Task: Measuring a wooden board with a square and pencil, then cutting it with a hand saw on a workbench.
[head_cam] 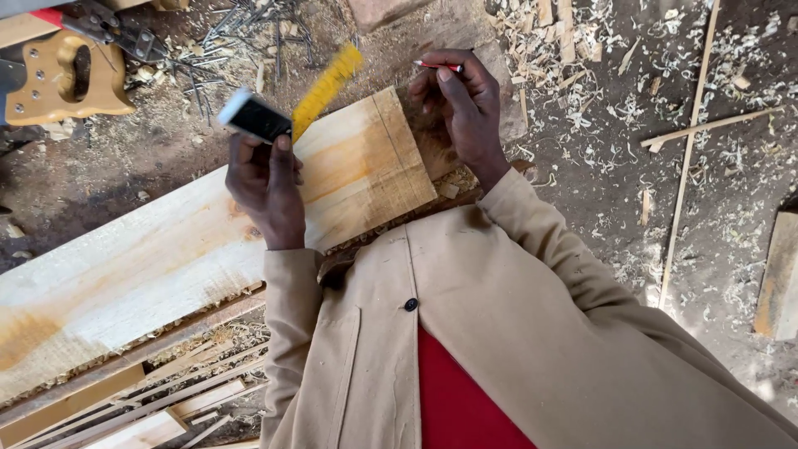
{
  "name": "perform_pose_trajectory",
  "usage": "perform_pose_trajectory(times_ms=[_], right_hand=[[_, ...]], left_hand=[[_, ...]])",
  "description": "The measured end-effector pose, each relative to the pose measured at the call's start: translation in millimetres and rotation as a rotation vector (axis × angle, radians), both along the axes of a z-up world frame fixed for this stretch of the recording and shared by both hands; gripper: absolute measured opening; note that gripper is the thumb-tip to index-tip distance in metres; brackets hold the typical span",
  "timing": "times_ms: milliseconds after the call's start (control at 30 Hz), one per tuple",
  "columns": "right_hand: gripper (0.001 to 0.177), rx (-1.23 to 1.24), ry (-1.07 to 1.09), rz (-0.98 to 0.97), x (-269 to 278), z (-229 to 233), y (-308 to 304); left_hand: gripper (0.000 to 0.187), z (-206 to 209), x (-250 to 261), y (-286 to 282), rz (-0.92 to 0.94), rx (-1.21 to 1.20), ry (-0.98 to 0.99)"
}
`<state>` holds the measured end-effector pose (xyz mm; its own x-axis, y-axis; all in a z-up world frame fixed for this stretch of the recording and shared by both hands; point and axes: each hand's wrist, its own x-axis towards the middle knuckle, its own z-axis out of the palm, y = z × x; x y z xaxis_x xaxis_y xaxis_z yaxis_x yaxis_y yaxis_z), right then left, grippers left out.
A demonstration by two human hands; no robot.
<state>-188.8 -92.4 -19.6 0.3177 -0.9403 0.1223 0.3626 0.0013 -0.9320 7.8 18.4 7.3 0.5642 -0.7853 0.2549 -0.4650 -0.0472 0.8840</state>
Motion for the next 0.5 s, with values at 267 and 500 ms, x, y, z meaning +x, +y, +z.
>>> perform_pose_trajectory(times_ms=[267,500], right_hand=[[0.025,-0.168,0.36,0.085,-14.5,19.9,11.5],[0.032,-0.435,0.411,0.174,-25.5,24.7,36.3]], left_hand=[[0.084,23.0,-23.2,9.9,-0.119,-0.014,0.71],[0.03,31.4,-35.2,-3.7,-0.281,0.089,1.105]])
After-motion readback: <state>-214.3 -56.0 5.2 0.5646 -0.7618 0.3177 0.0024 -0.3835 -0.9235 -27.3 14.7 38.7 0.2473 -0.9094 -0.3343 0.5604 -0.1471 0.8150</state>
